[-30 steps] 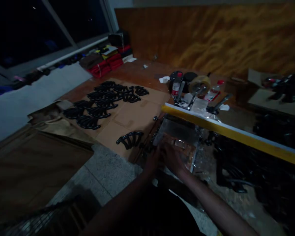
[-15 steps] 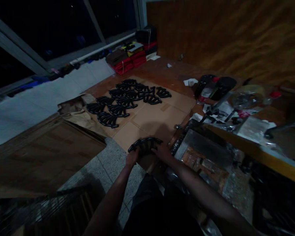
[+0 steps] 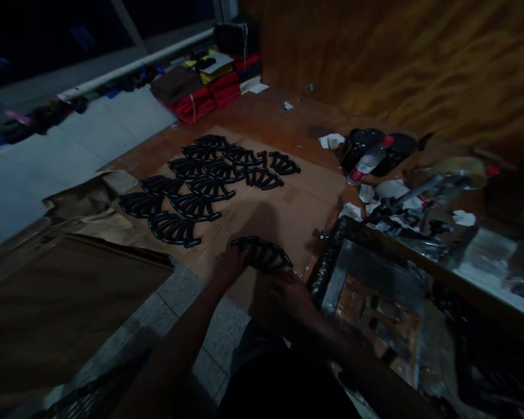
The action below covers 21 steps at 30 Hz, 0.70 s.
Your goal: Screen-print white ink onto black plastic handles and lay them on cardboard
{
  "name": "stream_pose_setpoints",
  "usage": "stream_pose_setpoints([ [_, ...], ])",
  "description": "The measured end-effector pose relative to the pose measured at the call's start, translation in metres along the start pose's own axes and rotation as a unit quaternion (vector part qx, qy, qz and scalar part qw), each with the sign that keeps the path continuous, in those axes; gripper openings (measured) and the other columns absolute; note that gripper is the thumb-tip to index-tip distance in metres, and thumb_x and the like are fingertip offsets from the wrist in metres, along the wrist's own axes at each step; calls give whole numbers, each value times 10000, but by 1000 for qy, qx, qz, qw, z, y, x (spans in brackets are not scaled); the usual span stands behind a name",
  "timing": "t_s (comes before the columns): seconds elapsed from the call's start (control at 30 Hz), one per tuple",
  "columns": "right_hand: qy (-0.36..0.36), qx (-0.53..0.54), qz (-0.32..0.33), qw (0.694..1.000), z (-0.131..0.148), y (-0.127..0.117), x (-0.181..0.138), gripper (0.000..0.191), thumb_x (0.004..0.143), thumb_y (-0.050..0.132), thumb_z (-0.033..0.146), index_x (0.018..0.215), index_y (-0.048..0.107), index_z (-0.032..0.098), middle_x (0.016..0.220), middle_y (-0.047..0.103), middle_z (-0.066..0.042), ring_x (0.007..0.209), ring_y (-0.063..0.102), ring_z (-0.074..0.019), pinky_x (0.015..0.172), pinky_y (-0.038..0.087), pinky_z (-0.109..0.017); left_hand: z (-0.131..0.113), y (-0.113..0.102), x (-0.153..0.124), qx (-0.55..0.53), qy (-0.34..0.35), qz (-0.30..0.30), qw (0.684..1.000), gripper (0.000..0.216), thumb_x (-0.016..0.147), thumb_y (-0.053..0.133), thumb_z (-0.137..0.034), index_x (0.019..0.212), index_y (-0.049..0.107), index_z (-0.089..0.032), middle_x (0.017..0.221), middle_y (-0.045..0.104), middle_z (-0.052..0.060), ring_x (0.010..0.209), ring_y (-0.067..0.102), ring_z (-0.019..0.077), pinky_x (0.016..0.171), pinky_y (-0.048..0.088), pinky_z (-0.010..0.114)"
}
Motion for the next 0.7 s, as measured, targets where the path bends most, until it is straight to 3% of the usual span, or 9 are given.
stream_pose_setpoints([
  [0.13, 23, -62, 34, 997, -2, 7, -6, 410, 957, 539, 324, 1323, 634, 166, 1424, 568, -119, 1347, 450, -305, 1163, 317, -432, -39, 21, -37, -16, 121, -96, 988, 477, 957, 474, -464, 1344, 583, -207, 1417, 567, 152, 1304, 508, 312, 1087, 404, 474],
  [0.27, 36, -106, 44, 993, -1, 19, -4, 474, 951, 518, 261, 1403, 558, 123, 1444, 546, -141, 1370, 432, -292, 1168, 319, -382, -63, 56, -42, -6, 151, -74, 986, 588, 899, 576, -490, 1439, 524, -264, 1540, 460, 119, 1399, 393, 386, 1132, 320, 607],
  [0.37, 64, -129, 56, 988, -4, 29, -2, 497, 932, 521, 213, 1424, 535, 147, 1459, 530, -146, 1351, 460, -285, 1101, 410, -371, -62, 62, -26, 5, 174, -61, 983, 597, 882, 601, -490, 1422, 546, -242, 1542, 455, 139, 1387, 404, 409, 1116, 319, 641],
  [0.47, 87, -141, 62, 984, -7, 35, 0, 530, 903, 548, 188, 1431, 524, 161, 1478, 508, -151, 1341, 477, -297, 1045, 469, -380, -60, 48, 2, 18, 272, -41, 961, 605, 851, 648, -491, 1402, 563, -256, 1548, 450, 129, 1410, 381, 396, 1132, 304, 630],
  [0.6, 91, -136, 52, 985, -5, 37, 2, 532, 888, 512, 116, 1419, 533, 145, 1451, 532, -168, 1325, 499, -289, 1028, 487, -376, -60, 8, 65, 56, 417, -14, 907, 605, 845, 657, -508, 1387, 580, -253, 1539, 464, 117, 1433, 362, 369, 1156, 290, 575],
  [0.7, 97, -118, 53, 987, -3, 36, 2, 522, 889, 496, 100, 1408, 544, 128, 1447, 533, -178, 1333, 496, -286, 1031, 490, -371, -51, -23, 124, 79, 430, -26, 899, 632, 826, 683, -505, 1394, 578, -250, 1535, 468, 123, 1425, 377, 366, 1147, 307, 559],
])
Point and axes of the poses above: each hand's wrist, its own x-axis towards the middle knuckle, its own y-axis out of the palm, z = x × y, the point moved 8 cm from there along x, towards the middle knuckle
